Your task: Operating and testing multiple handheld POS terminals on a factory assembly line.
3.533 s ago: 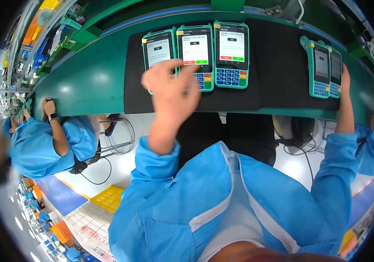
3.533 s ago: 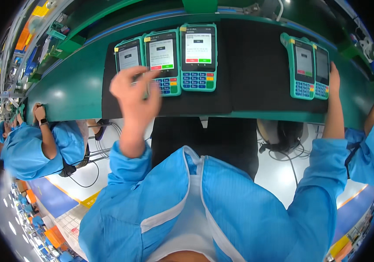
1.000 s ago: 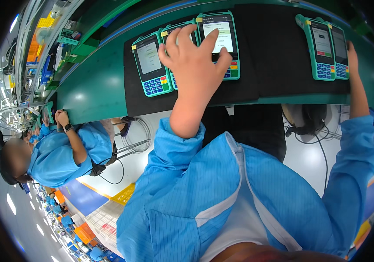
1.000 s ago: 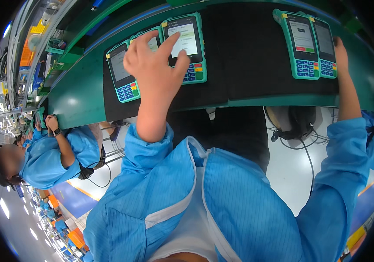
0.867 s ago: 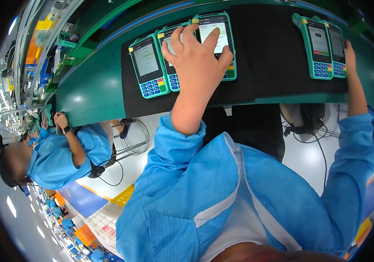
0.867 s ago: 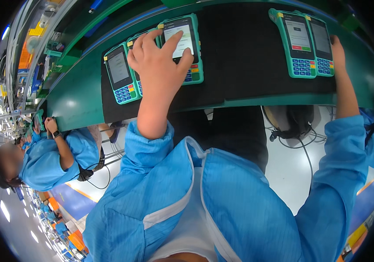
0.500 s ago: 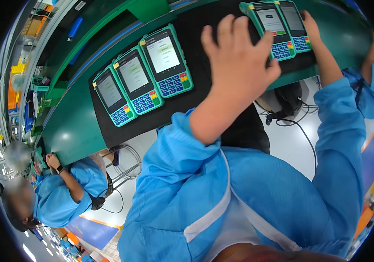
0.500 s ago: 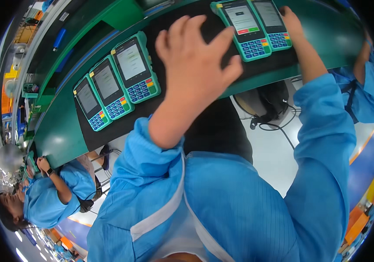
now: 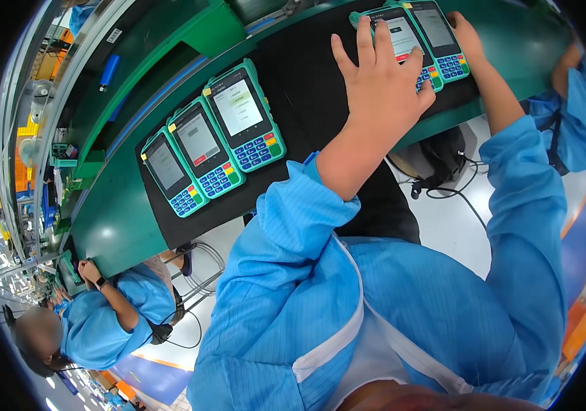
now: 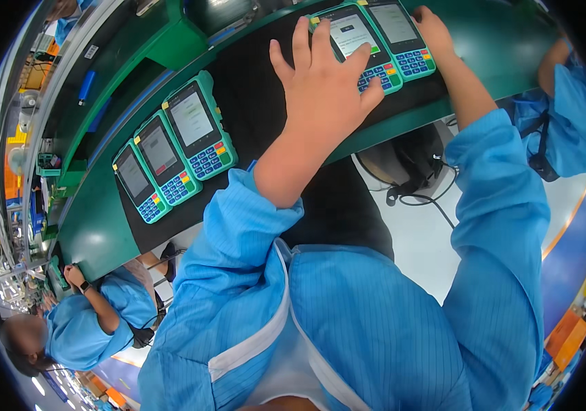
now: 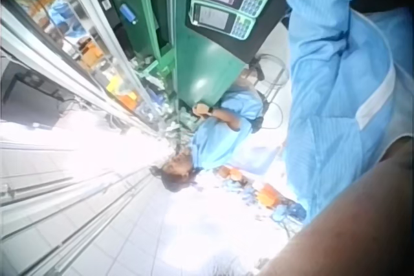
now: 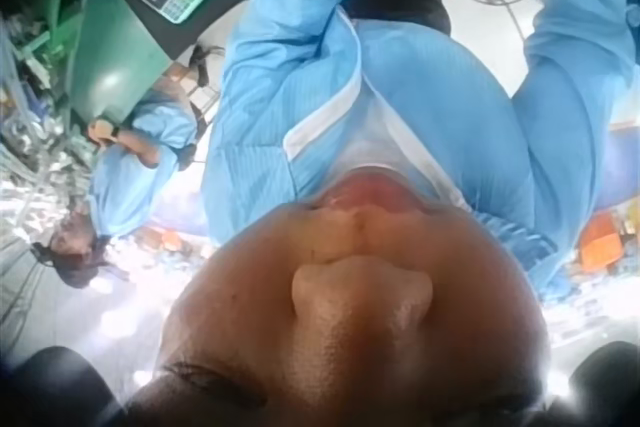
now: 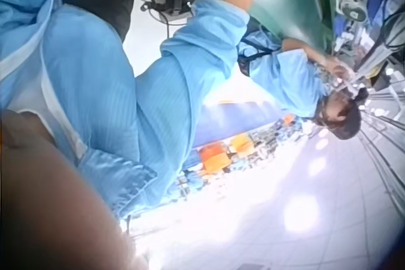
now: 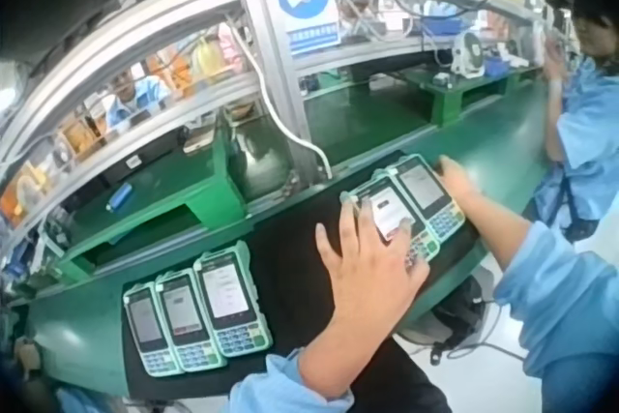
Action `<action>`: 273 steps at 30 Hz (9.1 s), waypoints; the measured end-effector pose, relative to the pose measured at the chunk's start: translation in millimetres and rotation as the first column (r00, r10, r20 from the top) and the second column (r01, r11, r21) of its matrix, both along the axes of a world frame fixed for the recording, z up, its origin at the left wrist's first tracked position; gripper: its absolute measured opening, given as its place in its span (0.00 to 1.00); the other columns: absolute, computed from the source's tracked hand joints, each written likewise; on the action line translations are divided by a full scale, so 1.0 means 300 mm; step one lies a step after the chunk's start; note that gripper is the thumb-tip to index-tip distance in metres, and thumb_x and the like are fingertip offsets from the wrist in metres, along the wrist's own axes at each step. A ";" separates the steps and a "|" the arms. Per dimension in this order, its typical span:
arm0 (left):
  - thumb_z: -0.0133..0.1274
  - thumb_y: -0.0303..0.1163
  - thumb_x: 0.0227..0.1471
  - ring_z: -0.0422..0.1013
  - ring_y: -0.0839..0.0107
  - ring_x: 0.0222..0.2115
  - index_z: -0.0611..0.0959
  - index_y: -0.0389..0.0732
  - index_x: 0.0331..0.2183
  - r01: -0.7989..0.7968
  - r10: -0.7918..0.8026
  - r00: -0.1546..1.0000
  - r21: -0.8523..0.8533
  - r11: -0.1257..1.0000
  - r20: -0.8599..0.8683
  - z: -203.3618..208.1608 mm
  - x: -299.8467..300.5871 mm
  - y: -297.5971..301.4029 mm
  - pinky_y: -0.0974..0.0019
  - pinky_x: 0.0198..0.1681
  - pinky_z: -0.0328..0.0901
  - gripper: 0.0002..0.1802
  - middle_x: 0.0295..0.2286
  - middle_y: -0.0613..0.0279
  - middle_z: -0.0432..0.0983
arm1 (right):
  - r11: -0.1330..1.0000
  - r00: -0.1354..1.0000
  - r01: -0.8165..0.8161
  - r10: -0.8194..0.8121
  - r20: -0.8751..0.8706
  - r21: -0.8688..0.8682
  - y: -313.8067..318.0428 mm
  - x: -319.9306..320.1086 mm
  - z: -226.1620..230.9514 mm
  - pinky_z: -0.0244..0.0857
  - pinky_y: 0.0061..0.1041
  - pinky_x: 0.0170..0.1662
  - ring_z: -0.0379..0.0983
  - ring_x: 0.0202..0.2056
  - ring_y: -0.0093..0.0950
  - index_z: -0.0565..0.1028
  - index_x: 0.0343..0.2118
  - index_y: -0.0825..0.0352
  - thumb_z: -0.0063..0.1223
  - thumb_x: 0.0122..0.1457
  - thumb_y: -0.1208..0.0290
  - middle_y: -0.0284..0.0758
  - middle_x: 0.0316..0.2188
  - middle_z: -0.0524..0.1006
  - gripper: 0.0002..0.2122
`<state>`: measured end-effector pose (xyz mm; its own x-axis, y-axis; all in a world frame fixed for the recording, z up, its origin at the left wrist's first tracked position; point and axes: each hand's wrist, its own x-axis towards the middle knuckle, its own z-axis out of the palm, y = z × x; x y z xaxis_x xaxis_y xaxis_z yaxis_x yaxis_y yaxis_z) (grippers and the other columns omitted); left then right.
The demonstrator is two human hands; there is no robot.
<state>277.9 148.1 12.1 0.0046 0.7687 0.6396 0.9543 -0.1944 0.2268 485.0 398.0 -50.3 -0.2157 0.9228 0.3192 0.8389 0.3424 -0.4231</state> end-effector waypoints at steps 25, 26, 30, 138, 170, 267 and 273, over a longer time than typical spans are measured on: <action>0.47 0.43 0.56 0.69 0.43 0.38 0.79 0.31 0.39 -0.826 0.830 0.538 -0.288 0.484 -0.148 -0.137 -1.107 -0.847 0.49 0.43 0.63 0.22 0.35 0.38 0.73 | 0.865 0.670 -0.245 0.478 -0.568 0.438 -0.207 -0.094 0.345 0.59 0.14 0.41 0.65 0.37 0.15 0.72 0.46 0.67 0.48 0.62 0.75 0.26 0.34 0.70 0.10; 0.47 0.43 0.56 0.69 0.42 0.37 0.79 0.31 0.38 -0.831 0.843 0.509 -0.355 0.428 -0.175 -0.128 -1.111 -0.827 0.49 0.43 0.63 0.22 0.34 0.38 0.74 | 0.875 0.637 -0.229 0.466 -0.615 0.426 -0.220 -0.114 0.372 0.59 0.14 0.42 0.65 0.37 0.15 0.72 0.46 0.67 0.47 0.62 0.75 0.26 0.34 0.70 0.11; 0.46 0.45 0.56 0.69 0.43 0.41 0.80 0.31 0.38 -0.762 0.824 0.566 -0.394 0.514 -0.021 -0.098 -1.047 -0.742 0.50 0.47 0.62 0.24 0.36 0.36 0.74 | 0.784 0.527 -0.409 0.620 -0.581 0.466 -0.269 -0.224 0.437 0.59 0.15 0.44 0.65 0.38 0.16 0.71 0.47 0.69 0.46 0.62 0.77 0.27 0.35 0.70 0.11; 0.55 0.32 0.42 0.67 0.66 0.18 0.82 0.37 0.36 -0.176 0.180 0.982 -0.064 0.982 0.062 0.015 -0.183 -0.234 0.61 0.26 0.57 0.15 0.16 0.63 0.71 | 0.967 0.951 -0.248 0.254 -0.175 0.056 -0.102 -0.559 0.067 0.64 0.35 0.50 0.70 0.45 0.47 0.76 0.42 0.69 0.56 0.52 0.66 0.49 0.43 0.74 0.16; 0.54 0.46 0.49 0.49 0.40 0.58 0.78 0.54 0.50 -0.374 0.377 0.924 -0.047 0.926 0.066 0.011 -0.322 -0.286 0.38 0.56 0.42 0.25 0.56 0.38 0.55 | 0.965 0.950 -0.235 0.254 -0.181 0.120 -0.088 -0.554 0.047 0.64 0.36 0.49 0.70 0.45 0.47 0.76 0.40 0.70 0.56 0.52 0.65 0.49 0.41 0.75 0.15; 0.50 0.39 0.53 0.70 0.50 0.43 0.64 0.33 0.57 -0.157 0.174 0.898 -0.075 0.985 0.403 -0.076 -0.426 -0.294 0.57 0.48 0.63 0.34 0.44 0.40 0.72 | 0.968 0.960 -0.231 0.244 -0.136 0.103 -0.074 -0.564 0.037 0.63 0.37 0.51 0.68 0.47 0.47 0.75 0.42 0.70 0.55 0.53 0.63 0.49 0.45 0.74 0.17; 0.49 0.43 0.54 0.70 0.51 0.43 0.64 0.34 0.58 -0.187 0.197 0.915 -0.062 0.980 0.352 -0.093 -0.435 -0.291 0.56 0.48 0.63 0.35 0.44 0.41 0.72 | 0.961 0.955 -0.247 0.263 -0.140 0.125 -0.074 -0.563 0.036 0.63 0.37 0.51 0.69 0.47 0.48 0.76 0.40 0.71 0.55 0.53 0.63 0.50 0.44 0.74 0.17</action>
